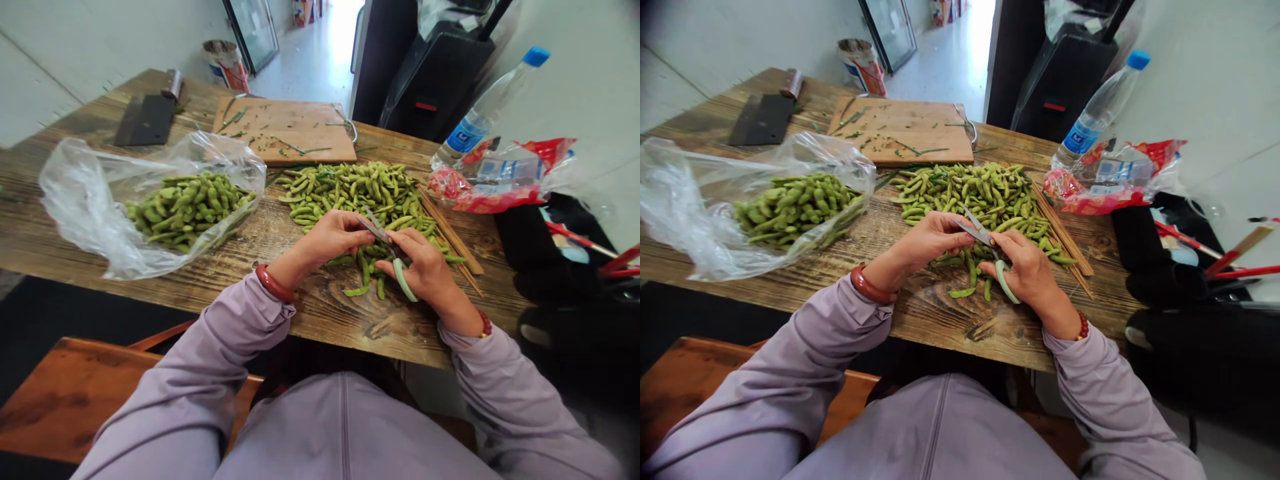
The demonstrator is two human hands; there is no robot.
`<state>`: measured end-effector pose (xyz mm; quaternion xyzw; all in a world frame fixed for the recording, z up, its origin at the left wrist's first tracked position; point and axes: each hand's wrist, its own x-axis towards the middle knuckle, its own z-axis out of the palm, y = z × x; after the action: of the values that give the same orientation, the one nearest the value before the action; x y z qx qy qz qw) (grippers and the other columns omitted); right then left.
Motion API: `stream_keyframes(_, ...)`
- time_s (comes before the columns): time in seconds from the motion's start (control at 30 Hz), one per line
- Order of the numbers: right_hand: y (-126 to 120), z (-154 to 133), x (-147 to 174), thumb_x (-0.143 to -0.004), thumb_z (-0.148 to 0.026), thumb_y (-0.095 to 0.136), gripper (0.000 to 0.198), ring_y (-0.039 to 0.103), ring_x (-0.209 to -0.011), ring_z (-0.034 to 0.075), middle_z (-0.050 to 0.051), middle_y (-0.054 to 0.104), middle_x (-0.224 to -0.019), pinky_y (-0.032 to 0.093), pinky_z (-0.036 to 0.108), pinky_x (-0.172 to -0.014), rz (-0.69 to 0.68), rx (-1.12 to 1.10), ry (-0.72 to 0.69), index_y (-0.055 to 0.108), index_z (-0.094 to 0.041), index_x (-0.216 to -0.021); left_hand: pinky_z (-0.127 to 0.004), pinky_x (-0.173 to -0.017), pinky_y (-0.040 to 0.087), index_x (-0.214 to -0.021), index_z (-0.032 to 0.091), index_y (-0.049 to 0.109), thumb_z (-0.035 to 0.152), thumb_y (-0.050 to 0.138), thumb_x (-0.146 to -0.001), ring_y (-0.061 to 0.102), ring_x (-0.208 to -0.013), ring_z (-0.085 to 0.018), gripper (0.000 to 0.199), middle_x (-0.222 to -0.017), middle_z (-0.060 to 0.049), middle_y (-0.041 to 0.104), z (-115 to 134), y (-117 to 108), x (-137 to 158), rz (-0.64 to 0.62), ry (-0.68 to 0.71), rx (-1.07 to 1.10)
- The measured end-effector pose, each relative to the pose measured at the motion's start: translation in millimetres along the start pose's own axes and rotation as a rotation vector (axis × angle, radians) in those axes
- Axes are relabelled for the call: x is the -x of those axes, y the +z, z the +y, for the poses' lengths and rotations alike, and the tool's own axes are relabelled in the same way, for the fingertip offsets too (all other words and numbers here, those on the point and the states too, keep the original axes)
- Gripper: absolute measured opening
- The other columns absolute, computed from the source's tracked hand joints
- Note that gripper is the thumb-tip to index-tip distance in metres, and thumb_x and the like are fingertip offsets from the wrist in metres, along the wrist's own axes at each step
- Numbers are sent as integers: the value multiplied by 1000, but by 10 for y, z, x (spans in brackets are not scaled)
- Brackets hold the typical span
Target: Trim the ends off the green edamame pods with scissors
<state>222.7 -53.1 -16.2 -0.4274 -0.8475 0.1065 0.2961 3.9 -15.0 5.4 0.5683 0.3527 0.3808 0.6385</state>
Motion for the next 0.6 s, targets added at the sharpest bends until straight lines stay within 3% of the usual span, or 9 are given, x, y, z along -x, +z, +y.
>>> stream_keyframes(0.37, -8, -18, 9, -91, -36, 69, 41, 69, -90, 27, 10, 67, -105, 58, 40, -76, 3, 68, -27, 62, -23, -129, -22, -51, 34, -80, 13, 77, 27, 78, -74, 49, -56, -9, 15, -70, -3, 68, 16, -43, -2, -34, 11, -28)
stream_keyframes(0.53, -3, -11, 17, -91, -37, 69, 40, 69, -89, 27, 9, 68, -101, 59, 40, -77, 11, 62, -29, 63, -23, -128, -21, -46, 27, -82, 12, 77, 26, 74, -77, 41, -49, -5, 16, -61, 1, 60, 42, -54, 7, -19, -7, -27)
stream_keyframes(0.6, 2, 4, 18, -91, -37, 69, 41, 69, -90, 27, 10, 68, -102, 59, 41, -79, 22, 53, -15, 62, -24, -129, -20, -45, 29, -81, 11, 75, 24, 76, -75, 42, -49, -5, 14, -61, 1, 60, 34, -57, 3, 12, -15, 22)
